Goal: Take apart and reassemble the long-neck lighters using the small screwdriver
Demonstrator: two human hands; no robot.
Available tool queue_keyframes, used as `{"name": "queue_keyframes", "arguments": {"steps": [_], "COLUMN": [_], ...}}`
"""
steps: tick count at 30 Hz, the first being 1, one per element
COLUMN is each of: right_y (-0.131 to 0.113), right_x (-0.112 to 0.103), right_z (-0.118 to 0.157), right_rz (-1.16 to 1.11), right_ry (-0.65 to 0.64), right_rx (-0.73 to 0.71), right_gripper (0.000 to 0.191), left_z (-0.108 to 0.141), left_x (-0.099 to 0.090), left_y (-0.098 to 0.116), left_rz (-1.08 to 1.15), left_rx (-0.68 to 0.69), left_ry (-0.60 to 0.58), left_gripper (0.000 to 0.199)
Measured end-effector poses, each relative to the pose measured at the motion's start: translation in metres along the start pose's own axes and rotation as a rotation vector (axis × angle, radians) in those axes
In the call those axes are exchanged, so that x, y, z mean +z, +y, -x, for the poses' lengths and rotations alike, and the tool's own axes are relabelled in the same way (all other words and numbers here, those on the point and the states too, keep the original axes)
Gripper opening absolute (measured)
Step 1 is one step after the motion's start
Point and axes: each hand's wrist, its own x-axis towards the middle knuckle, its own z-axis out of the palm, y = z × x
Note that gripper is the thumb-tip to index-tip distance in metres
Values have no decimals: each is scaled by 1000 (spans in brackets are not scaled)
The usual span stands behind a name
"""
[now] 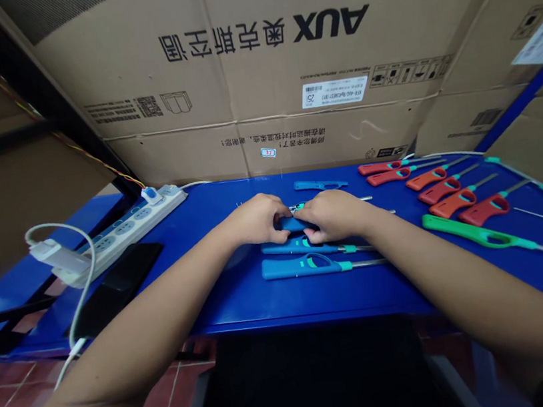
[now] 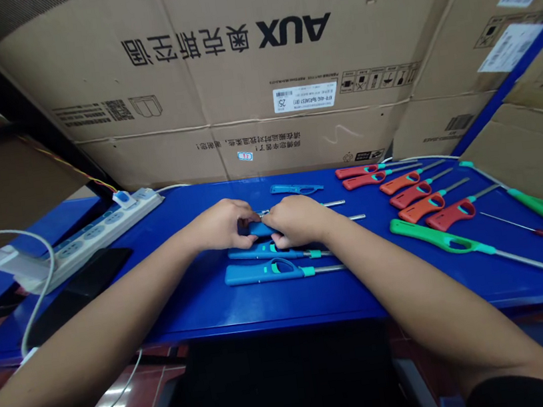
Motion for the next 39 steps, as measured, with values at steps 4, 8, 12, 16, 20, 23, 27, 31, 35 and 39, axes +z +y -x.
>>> {"name": "queue_keyframes", "arguments": {"steps": [4, 8, 12, 16, 20, 23, 27, 31, 35, 39], "right_y": [-2, -6, -7, -8, -13, -15, 2, 33, 48, 45], "right_x": [-1, -1, 0, 0, -1, -1, 2, 7, 9, 11], "right_z": [-3, -6, -7, -8, -13, -15, -5, 14, 19, 16], "right_rz": [24, 42, 52, 51, 19, -33, -154, -334, -380, -395], "right_ry": [-3, 6, 21, 42, 70, 82, 70, 0, -39, -36], "right_rx": [21, 37, 43, 64, 64, 41, -23, -9, 9, 0], "right_gripper": [31, 34, 33, 39, 36, 35, 46, 55, 49, 47], "left_z": [0, -1, -1, -1, -3, -4, 0, 5, 8, 10], "left_x": [-2, -2, -1, 1, 2, 4, 4, 1, -2, -2], "left_y": [4, 4, 1, -1, 4, 6, -2, -13, -17, -20], "left_rz": [-23, -24, -2, 86, 97, 75, 128, 78, 48, 66], "left_rx": [-31, -45, -66, -112, -117, -98, -97, -92, -94, -107], "left_ry": [11, 17, 16, 42, 42, 40, -19, -72, -102, -147], "left_gripper": [18, 16, 20, 51, 44, 35, 32, 37, 35, 33]}}
